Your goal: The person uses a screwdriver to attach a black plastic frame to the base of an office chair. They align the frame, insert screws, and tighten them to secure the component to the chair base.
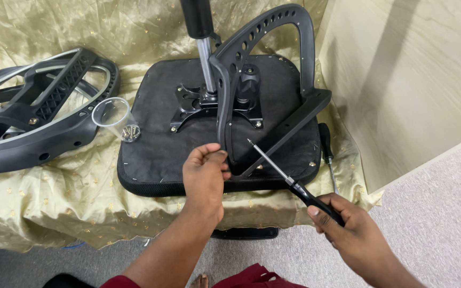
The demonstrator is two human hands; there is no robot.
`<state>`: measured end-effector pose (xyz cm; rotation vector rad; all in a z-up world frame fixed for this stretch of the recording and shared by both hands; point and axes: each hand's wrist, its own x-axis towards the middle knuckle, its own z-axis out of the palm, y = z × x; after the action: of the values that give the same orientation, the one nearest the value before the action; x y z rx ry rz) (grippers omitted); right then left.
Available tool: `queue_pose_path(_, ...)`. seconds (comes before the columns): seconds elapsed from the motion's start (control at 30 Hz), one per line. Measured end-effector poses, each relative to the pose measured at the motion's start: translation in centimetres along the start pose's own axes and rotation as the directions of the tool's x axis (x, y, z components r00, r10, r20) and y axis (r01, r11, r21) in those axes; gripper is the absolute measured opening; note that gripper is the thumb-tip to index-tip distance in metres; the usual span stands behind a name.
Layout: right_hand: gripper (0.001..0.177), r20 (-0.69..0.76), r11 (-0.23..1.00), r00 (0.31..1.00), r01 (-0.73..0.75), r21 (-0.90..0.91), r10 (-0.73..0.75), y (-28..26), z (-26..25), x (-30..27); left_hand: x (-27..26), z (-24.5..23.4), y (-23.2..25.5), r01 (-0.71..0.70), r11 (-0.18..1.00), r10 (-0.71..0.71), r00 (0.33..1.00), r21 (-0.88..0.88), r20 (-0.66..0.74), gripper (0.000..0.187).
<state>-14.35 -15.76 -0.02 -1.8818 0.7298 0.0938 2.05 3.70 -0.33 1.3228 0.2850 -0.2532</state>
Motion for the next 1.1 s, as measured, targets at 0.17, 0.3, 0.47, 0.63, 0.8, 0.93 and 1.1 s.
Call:
queue_pose_path(0.17, 0.035, -0.037, 0.928, 0.997, -0.073, -0.366, 0.064, -2.5, -1.4, 0.8, 1.4, -1.3, -1.5, 0.016, 0.974, -0.018, 1.000, 0.227, 0.009, 0.047)
queue_pose_path(0.3, 0.038, -0.084, 0.907, 0.983, 0.116, -0.406, -0.163, -4.6, -2.6, 1.9, 2.7, -1.5, -2.7, -0.163, 0.914, 0.075, 0.968, 0.371, 0.241, 0.062)
queue_pose_path(0.47, 0.040, -0.076, 0.877, 0.986, 0.094, -0.471, -0.146, -6.0, -2.8, 2.9, 4.5, -1.9, -2.4, -0.134, 0.857, -0.016, 0.958, 0.498, 0.286, 0.045)
queue_pose_path(0.63, 0.040, -0.075, 0.881, 0.996, 0.002, -0.473, -0.042, -5.8, -1.7, 2.2, 4.6, -2.6, -2.2, -0.105, 0.936, -0.025, 0.932, 0.335, 0.362, 0.044)
queue_pose_path(0.8, 0.042, -0.066, 0.877, 0.998, -0.026, -0.481, -0.006, -5.9, -1.0, 1.8, 4.2, -2.6, -1.4, -0.063, 0.920, -0.082, 0.935, 0.388, 0.345, 0.045)
queue_pose_path(0.93, 0.044, -0.058, 0.841, 0.998, -0.042, -0.539, 0.013, -5.6, -0.5, 1.9, 3.7, -2.3, -0.7, -0.030, 0.905, -0.119, 0.941, 0.425, 0.318, 0.042)
queue_pose_path(1.1, 0.046, -0.062, 0.894, 0.997, 0.011, -0.448, -0.043, -5.0, 0.3, 1.7, 3.7, -2.2, -0.5, -0.038, 0.899, -0.117, 0.939, 0.436, 0.323, 0.040)
